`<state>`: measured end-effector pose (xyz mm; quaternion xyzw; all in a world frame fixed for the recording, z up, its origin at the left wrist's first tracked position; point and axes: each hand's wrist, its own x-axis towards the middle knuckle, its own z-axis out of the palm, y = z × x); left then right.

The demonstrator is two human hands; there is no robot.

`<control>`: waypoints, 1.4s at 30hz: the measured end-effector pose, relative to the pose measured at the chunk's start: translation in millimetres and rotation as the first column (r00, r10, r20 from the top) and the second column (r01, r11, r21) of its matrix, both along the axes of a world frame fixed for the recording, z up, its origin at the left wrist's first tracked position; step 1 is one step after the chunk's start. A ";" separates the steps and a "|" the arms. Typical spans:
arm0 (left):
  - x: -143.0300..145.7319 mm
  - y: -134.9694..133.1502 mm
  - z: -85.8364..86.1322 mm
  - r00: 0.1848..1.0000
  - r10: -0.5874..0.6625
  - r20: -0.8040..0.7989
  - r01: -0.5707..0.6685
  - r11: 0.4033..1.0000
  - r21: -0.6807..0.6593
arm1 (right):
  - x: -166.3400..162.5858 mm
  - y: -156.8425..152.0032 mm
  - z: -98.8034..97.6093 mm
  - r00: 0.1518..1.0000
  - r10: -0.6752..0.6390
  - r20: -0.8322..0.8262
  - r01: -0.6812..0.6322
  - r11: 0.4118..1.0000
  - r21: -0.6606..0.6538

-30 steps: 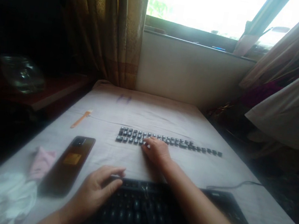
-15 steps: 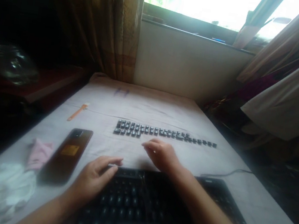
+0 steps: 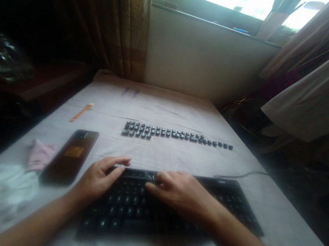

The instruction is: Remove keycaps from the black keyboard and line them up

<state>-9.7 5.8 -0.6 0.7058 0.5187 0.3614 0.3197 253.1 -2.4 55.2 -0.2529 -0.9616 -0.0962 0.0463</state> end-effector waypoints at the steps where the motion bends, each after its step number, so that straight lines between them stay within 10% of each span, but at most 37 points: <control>1: 0.0 -0.2 0.3 1.000 -0.001 0.000 0.001 1.000 0.001 | -1.5 0.4 1.3 1.000 0.007 0.021 -0.008 1.000 0.004; 22: -0.3 0.0 0.7 1.000 -0.013 -0.008 0.013 1.000 0.012 | 12.7 9.2 -23.6 0.940 -0.064 -0.335 0.036 0.995 -0.089; 28: 0.8 -0.3 2.4 1.000 -0.006 -0.016 0.006 1.000 0.005 | 8.1 -6.9 -24.8 0.628 -0.420 -0.656 0.141 0.889 -0.435; 35: 1.5 1.7 2.1 0.999 0.011 -0.035 -0.011 1.000 0.004 | -0.3 -18.3 -29.8 0.159 -0.807 -0.569 -0.247 0.525 -0.814; 42: 11.6 5.0 3.4 0.997 -0.045 -0.063 0.046 0.999 0.019 | 10.7 -12.6 -29.6 -0.039 -0.848 -0.528 -0.379 0.501 -0.778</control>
